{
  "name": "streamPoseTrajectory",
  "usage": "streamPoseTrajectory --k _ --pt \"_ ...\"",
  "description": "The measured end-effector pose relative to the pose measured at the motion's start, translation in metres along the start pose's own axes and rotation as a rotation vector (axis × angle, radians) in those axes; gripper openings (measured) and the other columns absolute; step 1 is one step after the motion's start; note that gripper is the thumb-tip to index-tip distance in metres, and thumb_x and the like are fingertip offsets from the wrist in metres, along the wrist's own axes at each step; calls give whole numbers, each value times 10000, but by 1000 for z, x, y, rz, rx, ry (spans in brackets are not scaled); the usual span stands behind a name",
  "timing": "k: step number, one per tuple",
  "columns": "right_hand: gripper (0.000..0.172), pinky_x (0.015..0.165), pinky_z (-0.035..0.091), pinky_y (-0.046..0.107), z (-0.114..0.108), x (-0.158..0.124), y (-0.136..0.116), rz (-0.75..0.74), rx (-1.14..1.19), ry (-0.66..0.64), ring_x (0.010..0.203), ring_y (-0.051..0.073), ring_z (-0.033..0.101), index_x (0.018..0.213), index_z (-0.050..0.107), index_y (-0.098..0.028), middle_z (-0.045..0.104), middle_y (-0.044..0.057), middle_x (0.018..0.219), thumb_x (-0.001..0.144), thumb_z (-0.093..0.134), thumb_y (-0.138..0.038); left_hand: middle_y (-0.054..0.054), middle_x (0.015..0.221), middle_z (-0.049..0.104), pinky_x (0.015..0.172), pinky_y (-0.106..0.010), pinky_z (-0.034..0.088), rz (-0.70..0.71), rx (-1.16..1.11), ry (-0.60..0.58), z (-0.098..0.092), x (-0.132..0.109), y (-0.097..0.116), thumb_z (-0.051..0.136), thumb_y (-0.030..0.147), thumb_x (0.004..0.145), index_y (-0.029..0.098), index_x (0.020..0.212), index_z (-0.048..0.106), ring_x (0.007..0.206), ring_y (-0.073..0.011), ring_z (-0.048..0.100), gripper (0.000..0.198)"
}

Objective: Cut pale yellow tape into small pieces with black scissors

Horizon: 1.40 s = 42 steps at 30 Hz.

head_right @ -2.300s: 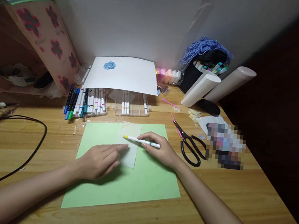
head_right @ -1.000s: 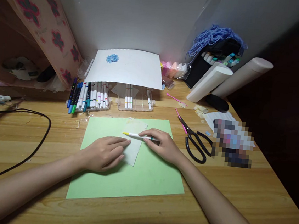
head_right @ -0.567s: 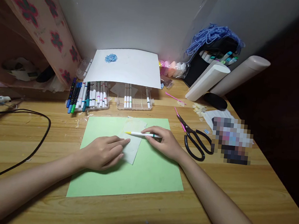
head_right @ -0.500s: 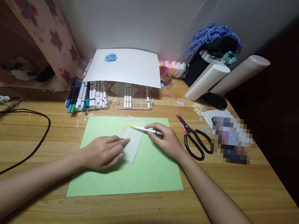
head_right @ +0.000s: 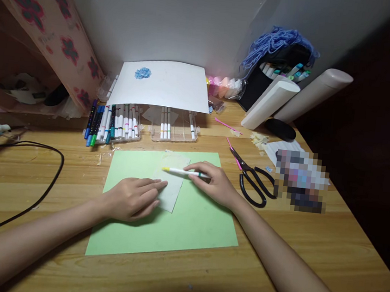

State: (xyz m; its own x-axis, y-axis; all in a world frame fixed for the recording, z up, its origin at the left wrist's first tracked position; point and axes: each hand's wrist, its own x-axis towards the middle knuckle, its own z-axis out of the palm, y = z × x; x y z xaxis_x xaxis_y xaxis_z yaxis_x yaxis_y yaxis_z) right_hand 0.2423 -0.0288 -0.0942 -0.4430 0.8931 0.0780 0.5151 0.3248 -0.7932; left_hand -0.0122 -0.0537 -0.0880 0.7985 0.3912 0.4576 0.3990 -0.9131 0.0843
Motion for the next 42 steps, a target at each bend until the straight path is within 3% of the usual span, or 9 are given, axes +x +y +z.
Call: streamPoseTrajectory --k 3,6,8,13,18,23,29,33,42 --pt "204 771 467 302 1 1 -1 -54 -33 -56 881 191 604 1022 656 -227 672 58 961 863 533 -263 -111 988 713 652 -287 577 0 2 -3 -1 1 0 439 211 853 135 762 558 821 -192 688 167" --pt "212 723 464 300 1 2 0 24 -73 86 828 191 596 1030 648 -218 655 57 913 866 531 -286 -111 989 713 660 -285 577 -2 -3 -5 -1 1 0 447 212 851 136 749 553 832 -194 688 165" --pt "215 719 463 299 0 1 1 33 -55 105 826 190 597 1032 645 -212 646 60 920 864 535 -290 -111 990 713 660 -287 577 -3 -4 -5 -1 1 0 450 211 850 136 751 553 837 -195 688 162" --pt "184 717 464 293 -4 0 2 -74 -20 -108 817 185 600 986 669 -216 660 62 893 846 553 -245 -111 988 712 639 -285 575 0 -3 2 0 0 0 448 209 850 136 769 556 850 -194 686 153" --pt "203 720 464 311 -6 -1 5 42 -66 101 810 196 601 995 653 -208 652 62 890 855 540 -304 -105 953 716 661 -278 571 10 -15 28 1 -1 -1 458 209 839 141 748 551 890 -195 677 147" --pt "181 714 468 302 -8 -2 3 -50 -48 -74 811 194 611 961 668 -212 668 66 892 837 553 -277 -95 959 710 589 -277 558 -3 -8 6 0 -1 -2 431 213 849 150 761 557 795 -176 673 166" --pt "198 683 456 295 -9 -2 7 74 -121 135 767 190 606 978 647 -210 655 45 845 859 531 -316 -78 927 722 636 -274 569 -4 -2 32 0 -2 -1 467 219 831 151 741 557 767 -168 683 144" --pt "192 664 460 279 -7 -4 4 58 -61 98 754 180 603 969 646 -206 650 46 845 851 543 -318 -80 977 719 727 -279 573 -33 13 32 1 -2 -2 474 210 828 152 748 569 892 -183 683 137" --pt "164 670 476 279 -1 -5 -3 14 -32 47 784 181 605 958 648 -206 659 58 878 850 540 -267 -86 995 717 745 -282 584 0 32 82 -1 -2 -3 476 194 802 153 736 578 876 -180 689 128"
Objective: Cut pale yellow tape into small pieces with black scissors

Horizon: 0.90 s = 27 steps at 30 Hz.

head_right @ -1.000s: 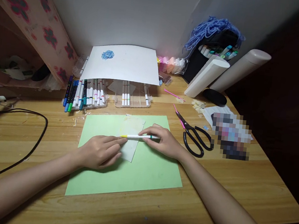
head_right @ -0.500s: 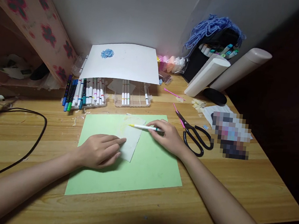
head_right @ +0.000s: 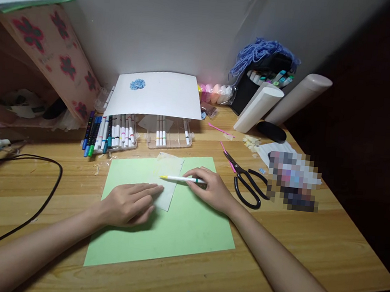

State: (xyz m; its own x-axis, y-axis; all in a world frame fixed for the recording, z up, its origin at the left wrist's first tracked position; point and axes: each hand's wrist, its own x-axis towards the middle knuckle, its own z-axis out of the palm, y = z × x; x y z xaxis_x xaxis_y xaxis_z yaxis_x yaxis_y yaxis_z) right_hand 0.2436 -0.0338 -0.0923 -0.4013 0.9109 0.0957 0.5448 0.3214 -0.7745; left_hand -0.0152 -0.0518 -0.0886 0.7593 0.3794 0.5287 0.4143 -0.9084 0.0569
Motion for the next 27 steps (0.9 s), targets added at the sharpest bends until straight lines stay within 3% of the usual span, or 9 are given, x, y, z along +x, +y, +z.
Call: streamPoseTrajectory --k 3,8,14,19,24,27 --pt "152 702 477 280 1 2 0 -12 -9 -22 821 183 606 952 647 -210 659 54 893 850 539 -240 -90 968 722 661 -266 592 12 -18 -34 0 -1 1 476 195 803 148 731 569 859 -186 694 126" --pt "154 645 457 273 0 3 2 76 -49 132 746 173 586 956 626 -203 644 39 841 868 517 -266 -96 960 723 609 -265 594 7 -54 -55 0 0 0 458 195 815 146 731 558 851 -193 698 139" --pt "158 676 456 281 1 0 1 -69 -45 -63 771 174 586 973 637 -212 648 49 864 864 528 -246 -99 939 725 626 -261 594 -1 -64 -34 0 1 0 471 176 802 148 723 550 833 -186 699 115" --pt "160 656 442 283 4 1 1 23 -70 93 753 173 563 983 614 -202 630 54 867 883 500 -254 -107 939 722 657 -270 593 1 -73 -37 3 0 0 477 181 799 142 732 547 844 -190 696 105" --pt "144 640 431 264 1 0 2 -58 -27 -51 736 162 540 951 645 -202 616 39 804 862 536 -232 -102 933 722 654 -270 592 -5 -83 -27 4 -1 0 484 172 792 142 735 545 819 -183 697 88" --pt "144 645 428 272 -1 -1 7 14 -41 45 738 167 535 946 638 -197 605 46 815 868 525 -239 -100 928 723 619 -271 591 -5 -80 -19 3 -1 0 472 171 799 143 745 545 814 -187 698 95"
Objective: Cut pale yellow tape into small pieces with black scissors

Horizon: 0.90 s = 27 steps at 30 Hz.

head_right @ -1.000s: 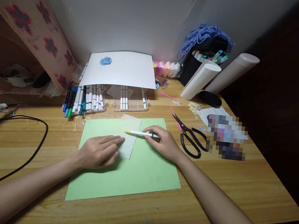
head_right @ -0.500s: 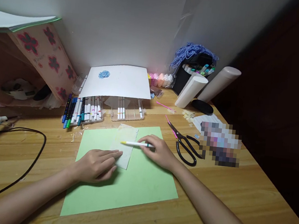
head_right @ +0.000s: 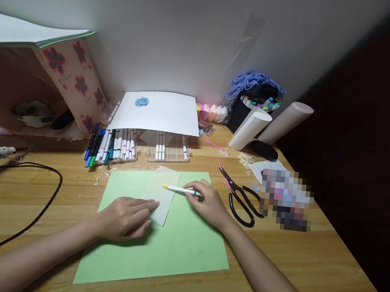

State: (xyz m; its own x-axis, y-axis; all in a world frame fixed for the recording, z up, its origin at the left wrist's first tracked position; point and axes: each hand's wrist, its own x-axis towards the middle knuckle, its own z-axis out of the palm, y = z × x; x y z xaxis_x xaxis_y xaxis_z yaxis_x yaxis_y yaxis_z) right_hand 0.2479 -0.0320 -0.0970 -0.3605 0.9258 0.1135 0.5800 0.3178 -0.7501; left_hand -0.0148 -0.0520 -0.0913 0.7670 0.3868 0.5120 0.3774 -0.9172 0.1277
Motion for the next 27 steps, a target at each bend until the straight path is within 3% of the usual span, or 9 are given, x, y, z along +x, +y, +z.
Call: streamPoseTrajectory --k 3,6,8,12,18,23,27 --pt "147 646 420 276 -1 -1 3 20 -2 55 736 168 534 952 630 -193 602 49 827 868 523 -247 -97 930 723 599 -275 588 5 1 0 0 0 0 468 169 801 140 753 545 811 -190 698 95" --pt "144 629 415 267 -2 -2 1 -51 23 -110 714 160 539 943 646 -197 603 41 802 853 540 -237 -97 932 722 607 -273 586 1 1 -2 0 0 0 468 170 801 142 751 544 789 -182 697 95" --pt "144 627 414 265 -3 -1 0 -45 18 -154 717 160 542 937 651 -200 602 39 797 851 541 -235 -101 931 721 608 -270 584 -3 -1 1 1 0 0 467 176 804 145 748 542 784 -179 696 99" --pt "150 648 416 270 -4 0 1 53 0 4 745 165 543 940 628 -189 597 47 826 870 514 -256 -106 928 721 613 -270 583 -1 -7 3 2 -1 0 466 189 809 144 748 544 814 -187 695 109" --pt "143 641 419 264 -5 -1 3 -27 9 -168 723 160 557 924 650 -200 601 39 801 848 537 -244 -103 934 720 601 -270 581 -2 1 10 2 -1 0 463 179 808 141 744 543 762 -175 695 110" --pt "160 670 426 278 -9 1 3 44 -61 -36 751 173 561 933 632 -187 615 54 830 867 505 -259 -106 933 720 608 -276 585 -2 1 4 2 -1 0 464 186 809 140 750 544 799 -187 696 110" --pt "151 708 440 263 -11 0 0 1 2 -196 820 171 587 944 636 -201 647 47 901 855 519 -234 -102 931 719 585 -269 582 0 2 8 2 -1 0 461 178 809 142 751 541 772 -180 695 105"
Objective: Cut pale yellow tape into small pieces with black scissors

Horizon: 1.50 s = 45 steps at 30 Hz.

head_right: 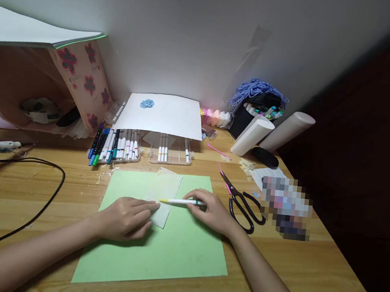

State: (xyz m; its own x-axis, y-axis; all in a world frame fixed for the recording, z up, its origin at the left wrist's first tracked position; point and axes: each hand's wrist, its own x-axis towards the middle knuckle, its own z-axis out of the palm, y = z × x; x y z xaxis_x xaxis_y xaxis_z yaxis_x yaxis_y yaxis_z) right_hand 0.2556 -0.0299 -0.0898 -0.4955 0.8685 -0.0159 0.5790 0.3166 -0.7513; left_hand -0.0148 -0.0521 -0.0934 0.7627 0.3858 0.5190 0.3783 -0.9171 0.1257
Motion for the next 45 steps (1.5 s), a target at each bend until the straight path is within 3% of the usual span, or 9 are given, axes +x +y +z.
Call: streamPoseTrajectory --k 6,12,17,22,27,32,38,42,45 --pt "183 631 424 254 -4 -1 0 76 -52 70 725 160 572 971 621 -187 648 44 850 871 492 -270 -97 926 721 613 -275 589 -6 8 -10 -1 0 0 460 181 807 143 766 544 810 -190 697 101" --pt "176 620 417 229 -6 -3 -2 8 3 -116 742 147 583 968 637 -200 669 31 895 850 507 -215 -95 917 721 645 -274 592 -8 10 -20 -1 1 1 467 174 801 142 771 546 811 -185 697 90" --pt "203 594 415 248 -8 -4 -1 73 -52 25 691 154 570 972 627 -184 669 47 861 875 477 -280 -95 915 721 643 -272 592 -15 3 -18 -1 1 1 459 177 804 153 763 540 842 -187 695 94" --pt "187 585 425 239 -10 -4 0 8 -24 -98 686 149 582 950 649 -192 681 42 857 857 497 -249 -99 927 722 656 -275 594 -12 8 -18 -1 1 0 456 172 804 151 770 547 832 -185 697 99" --pt "203 607 434 256 -13 -4 4 48 -120 27 700 160 592 970 639 -190 684 52 875 871 484 -275 -98 909 724 658 -275 595 -4 10 -16 0 0 0 474 173 794 146 756 541 840 -187 696 81" --pt "192 632 454 250 -11 -5 2 -45 -106 -67 724 157 609 960 649 -193 688 48 878 870 497 -268 -96 916 723 659 -277 596 -2 14 -5 0 1 1 472 170 793 146 755 544 820 -185 698 85" --pt "184 698 471 282 -7 -4 2 -109 -182 -3 773 175 614 972 648 -187 682 74 923 855 514 -235 -97 908 723 646 -272 597 -10 2 -2 -2 1 1 463 166 796 151 757 549 824 -183 698 96" --pt "182 646 449 256 -9 -6 -1 -103 -167 -101 708 157 605 958 656 -202 688 50 852 859 516 -261 -94 896 727 646 -274 597 -7 0 2 -2 2 0 470 162 793 148 766 552 826 -190 699 88" --pt "177 598 414 252 -12 -7 -1 -63 -245 -66 633 153 576 920 659 -200 678 39 763 854 513 -276 -94 902 727 636 -271 596 -2 -1 2 -1 1 0 475 164 792 148 758 548 829 -192 698 82"
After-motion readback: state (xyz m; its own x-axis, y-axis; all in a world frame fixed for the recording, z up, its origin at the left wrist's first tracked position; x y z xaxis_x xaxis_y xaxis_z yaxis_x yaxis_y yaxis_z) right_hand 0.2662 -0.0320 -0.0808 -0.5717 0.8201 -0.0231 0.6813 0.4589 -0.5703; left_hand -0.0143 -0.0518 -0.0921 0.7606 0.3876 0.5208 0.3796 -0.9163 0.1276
